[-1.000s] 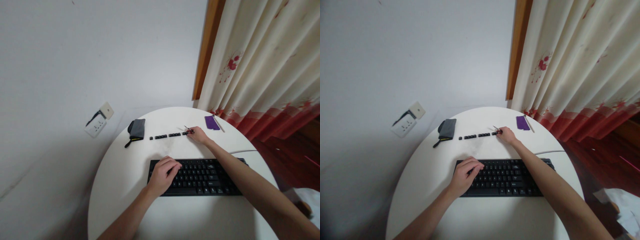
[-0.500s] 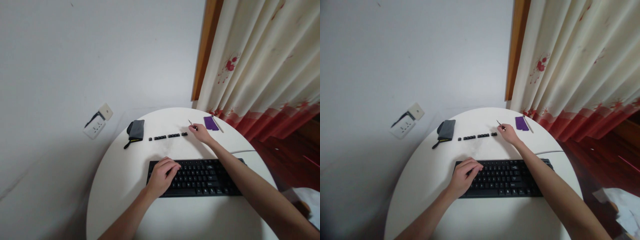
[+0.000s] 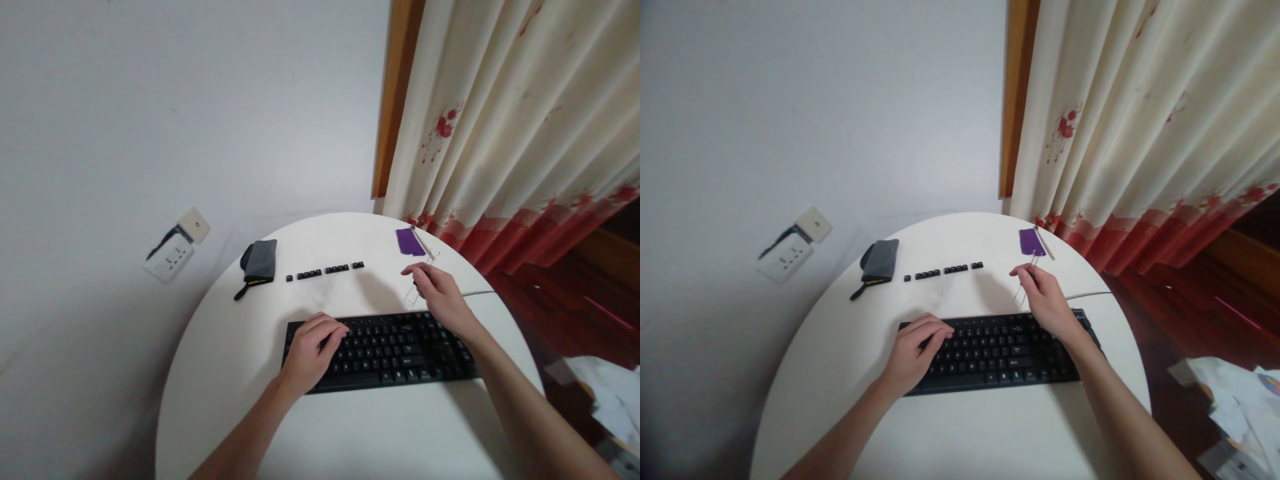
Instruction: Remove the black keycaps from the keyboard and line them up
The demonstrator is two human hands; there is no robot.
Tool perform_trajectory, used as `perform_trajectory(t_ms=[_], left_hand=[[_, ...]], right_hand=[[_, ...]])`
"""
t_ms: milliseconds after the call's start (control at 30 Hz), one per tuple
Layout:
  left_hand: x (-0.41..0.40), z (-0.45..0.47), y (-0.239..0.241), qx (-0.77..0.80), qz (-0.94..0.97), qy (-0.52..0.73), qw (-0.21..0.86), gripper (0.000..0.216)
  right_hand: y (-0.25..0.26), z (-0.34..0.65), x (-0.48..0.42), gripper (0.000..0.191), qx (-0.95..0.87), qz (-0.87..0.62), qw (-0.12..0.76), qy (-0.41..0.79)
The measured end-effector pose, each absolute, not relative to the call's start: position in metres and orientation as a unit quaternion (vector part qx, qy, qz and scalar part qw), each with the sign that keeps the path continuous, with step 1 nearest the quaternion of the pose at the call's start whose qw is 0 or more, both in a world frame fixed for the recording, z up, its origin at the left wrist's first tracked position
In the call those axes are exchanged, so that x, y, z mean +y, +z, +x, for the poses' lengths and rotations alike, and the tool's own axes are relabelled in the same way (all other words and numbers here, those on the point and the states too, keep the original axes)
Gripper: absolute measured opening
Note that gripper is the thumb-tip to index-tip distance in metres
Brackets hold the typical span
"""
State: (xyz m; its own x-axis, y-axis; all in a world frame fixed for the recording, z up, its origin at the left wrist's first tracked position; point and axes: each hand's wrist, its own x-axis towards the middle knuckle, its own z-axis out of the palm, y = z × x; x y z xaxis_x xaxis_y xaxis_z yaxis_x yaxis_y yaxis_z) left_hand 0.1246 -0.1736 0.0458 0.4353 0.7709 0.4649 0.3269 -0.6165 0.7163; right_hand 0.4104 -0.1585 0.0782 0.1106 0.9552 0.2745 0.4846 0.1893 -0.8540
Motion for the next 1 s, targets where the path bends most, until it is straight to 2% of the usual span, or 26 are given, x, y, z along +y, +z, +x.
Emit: perform_trajectory(t_ms=[233,500,1000], left_hand=[[-0.173,0.124,0.044,0.342,0.807,0.403,0.264,0.017],[-0.171,0.122,0.041,0.343,0.812,0.396,0.257,0.017],[-0.171,0.123,0.043,0.349,0.816,0.389,0.248,0.016]], right_hand=[[0.067,0.417,-0.167,0.021,-0.691,-0.556,0.391,0.244],[0.057,0.417,-0.164,0.018,-0.729,-0.517,0.365,0.26],[0.057,0.414,-0.168,0.023,-0.754,-0.495,0.313,0.298]])
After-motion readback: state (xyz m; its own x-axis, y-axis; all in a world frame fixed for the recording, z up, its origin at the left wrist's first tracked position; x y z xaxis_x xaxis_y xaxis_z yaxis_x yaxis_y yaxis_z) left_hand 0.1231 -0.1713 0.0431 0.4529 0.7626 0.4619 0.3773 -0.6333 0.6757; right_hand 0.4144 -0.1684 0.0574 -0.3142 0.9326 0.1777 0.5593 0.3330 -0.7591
